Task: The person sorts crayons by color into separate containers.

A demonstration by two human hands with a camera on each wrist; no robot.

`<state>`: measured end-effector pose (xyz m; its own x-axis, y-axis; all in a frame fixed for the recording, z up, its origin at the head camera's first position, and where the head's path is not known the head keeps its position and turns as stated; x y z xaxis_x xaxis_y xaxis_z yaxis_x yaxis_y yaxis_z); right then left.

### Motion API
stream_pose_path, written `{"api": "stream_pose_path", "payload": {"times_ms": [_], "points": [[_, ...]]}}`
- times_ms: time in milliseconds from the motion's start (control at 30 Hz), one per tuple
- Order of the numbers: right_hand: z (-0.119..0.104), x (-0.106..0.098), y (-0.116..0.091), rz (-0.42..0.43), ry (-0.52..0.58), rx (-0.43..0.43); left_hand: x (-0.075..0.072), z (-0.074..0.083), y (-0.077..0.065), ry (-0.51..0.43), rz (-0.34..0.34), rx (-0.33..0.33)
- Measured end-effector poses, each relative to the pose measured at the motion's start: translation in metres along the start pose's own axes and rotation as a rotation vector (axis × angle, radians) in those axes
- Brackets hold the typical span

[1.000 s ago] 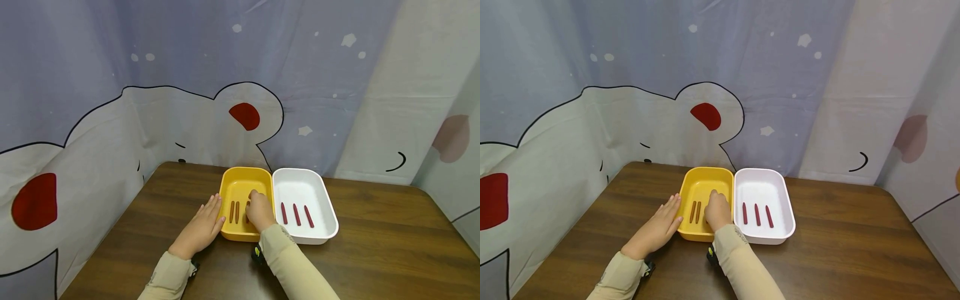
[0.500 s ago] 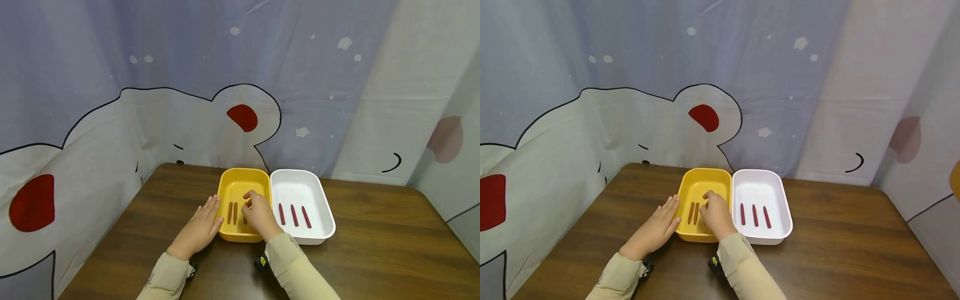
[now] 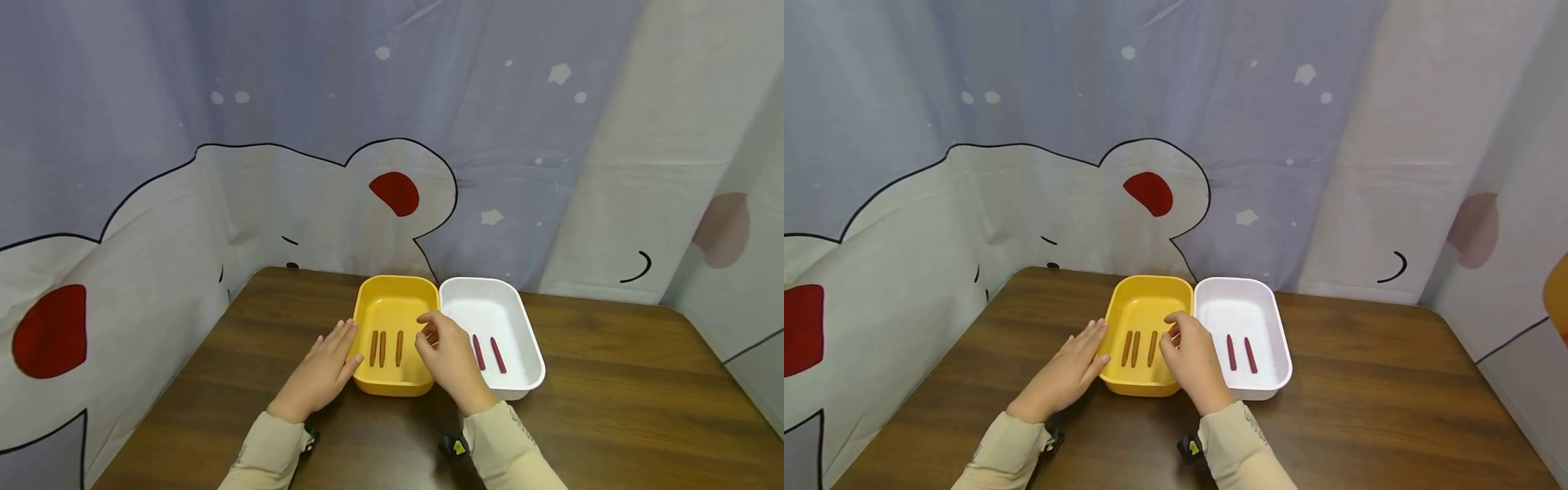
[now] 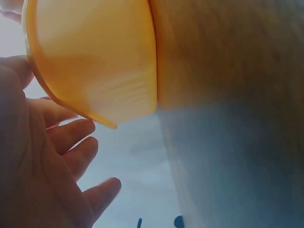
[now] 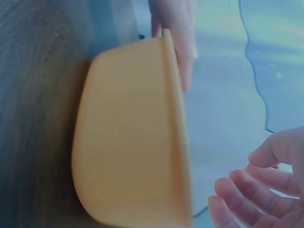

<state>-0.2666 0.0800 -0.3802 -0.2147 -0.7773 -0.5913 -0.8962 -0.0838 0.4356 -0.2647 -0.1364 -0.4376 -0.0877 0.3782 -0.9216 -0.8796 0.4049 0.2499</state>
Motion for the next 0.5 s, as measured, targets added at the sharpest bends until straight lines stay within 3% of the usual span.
{"api": "stream_pose_path", "payload": {"times_ms": [267,500], "points": [[0.014,-0.044,-0.004,0.114,-0.013,-0.032,-0.007,-0.001,0.000,0.044,0.155,0.049],[0.041,-0.091,-0.006,0.180,-0.089,-0.044,-0.017,-0.019,-0.005,0.060,0.207,-0.038]]}}
Point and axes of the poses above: each hand's wrist, its own y-axis towards the middle knuckle, its own x-axis out of the palm, z = x × y, the point moved 5 cm from there along y, towards the middle knuckle
